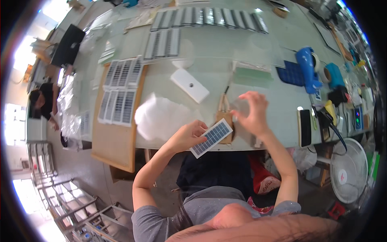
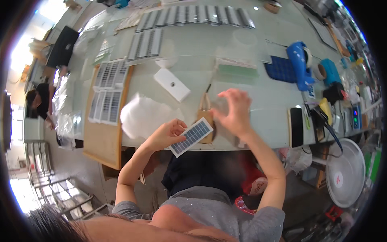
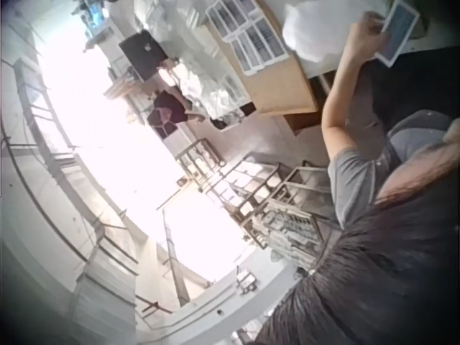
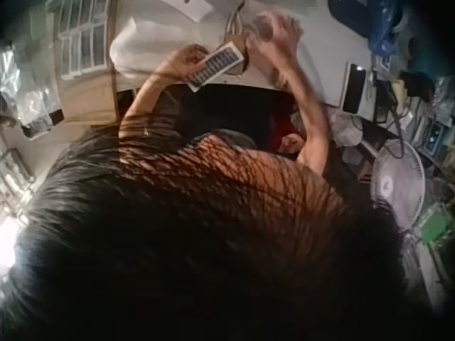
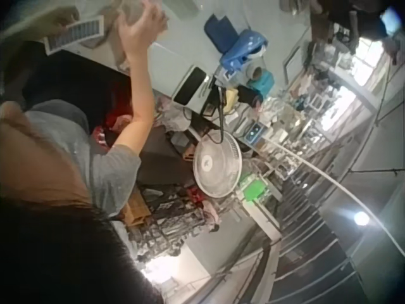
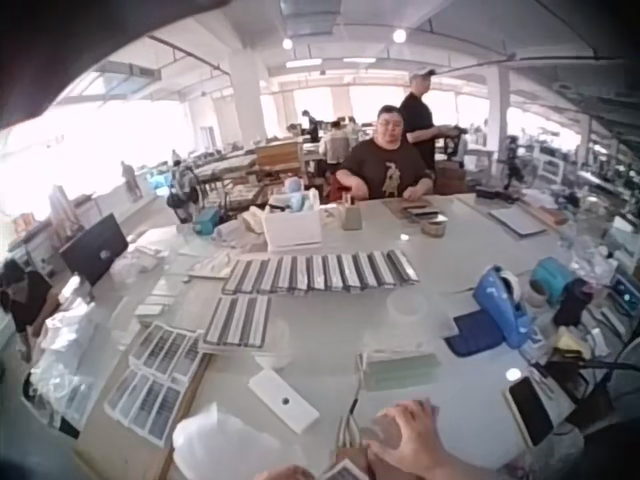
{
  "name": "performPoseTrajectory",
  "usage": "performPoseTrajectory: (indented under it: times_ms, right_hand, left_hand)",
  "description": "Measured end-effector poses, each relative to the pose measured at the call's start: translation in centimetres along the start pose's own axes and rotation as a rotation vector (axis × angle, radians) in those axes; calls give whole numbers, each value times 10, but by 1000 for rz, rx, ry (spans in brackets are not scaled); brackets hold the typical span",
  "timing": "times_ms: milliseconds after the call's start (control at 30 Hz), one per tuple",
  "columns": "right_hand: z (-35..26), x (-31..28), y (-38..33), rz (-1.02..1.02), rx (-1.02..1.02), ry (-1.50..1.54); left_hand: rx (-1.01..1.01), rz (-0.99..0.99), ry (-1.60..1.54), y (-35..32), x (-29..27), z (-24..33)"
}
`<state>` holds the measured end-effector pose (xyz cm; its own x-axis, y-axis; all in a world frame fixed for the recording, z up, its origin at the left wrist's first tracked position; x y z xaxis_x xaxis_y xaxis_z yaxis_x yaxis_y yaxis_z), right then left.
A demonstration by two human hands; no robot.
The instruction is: The person assembles mini solar panels by layering films, solar cell strips, and backing sheets onto a heated fixture by hand, pressing them together, and placing the assembled panels onto a wooden board.
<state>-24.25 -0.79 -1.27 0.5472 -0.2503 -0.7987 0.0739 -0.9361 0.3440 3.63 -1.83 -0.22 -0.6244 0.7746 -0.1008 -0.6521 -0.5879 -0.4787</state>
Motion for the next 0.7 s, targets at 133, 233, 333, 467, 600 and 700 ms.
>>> performPoseTrajectory:
  times_ms: [133,233,333,467,600,700]
  right_hand:
    - [45,-15,40,117,-61,-254]
    - [69,-22,51,116,-112,-419]
    - [81,-17,58,66,-169,-444]
    - [80,-16,67,31,-194,-407]
    - [97,-33,72,-12,-130,-341]
    - [120,-47,81,21,50,144]
  left_hand:
    - [75,85,-142,-42,-52,-33]
    - [155,581,-287,-90,-136,-50]
    - [161,975,-54,-152,-252,-103]
    - [-55,1074,8,-186,-334,-133]
    - [-134,1016,13,-140,-351,-136]
    - [-125,1055,-30,-130,-363,-158]
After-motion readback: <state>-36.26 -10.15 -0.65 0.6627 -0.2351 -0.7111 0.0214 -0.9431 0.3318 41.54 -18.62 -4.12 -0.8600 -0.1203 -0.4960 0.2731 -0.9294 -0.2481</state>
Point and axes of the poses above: each hand's wrist, its own y-axis towards the middle knuckle, its own x-axis out of the palm, z = x × y, the point moved 1 cm from there along y, towards the middle knuckle, and after that the axes turned 6 degrees about -z, right-handed, at the moved point
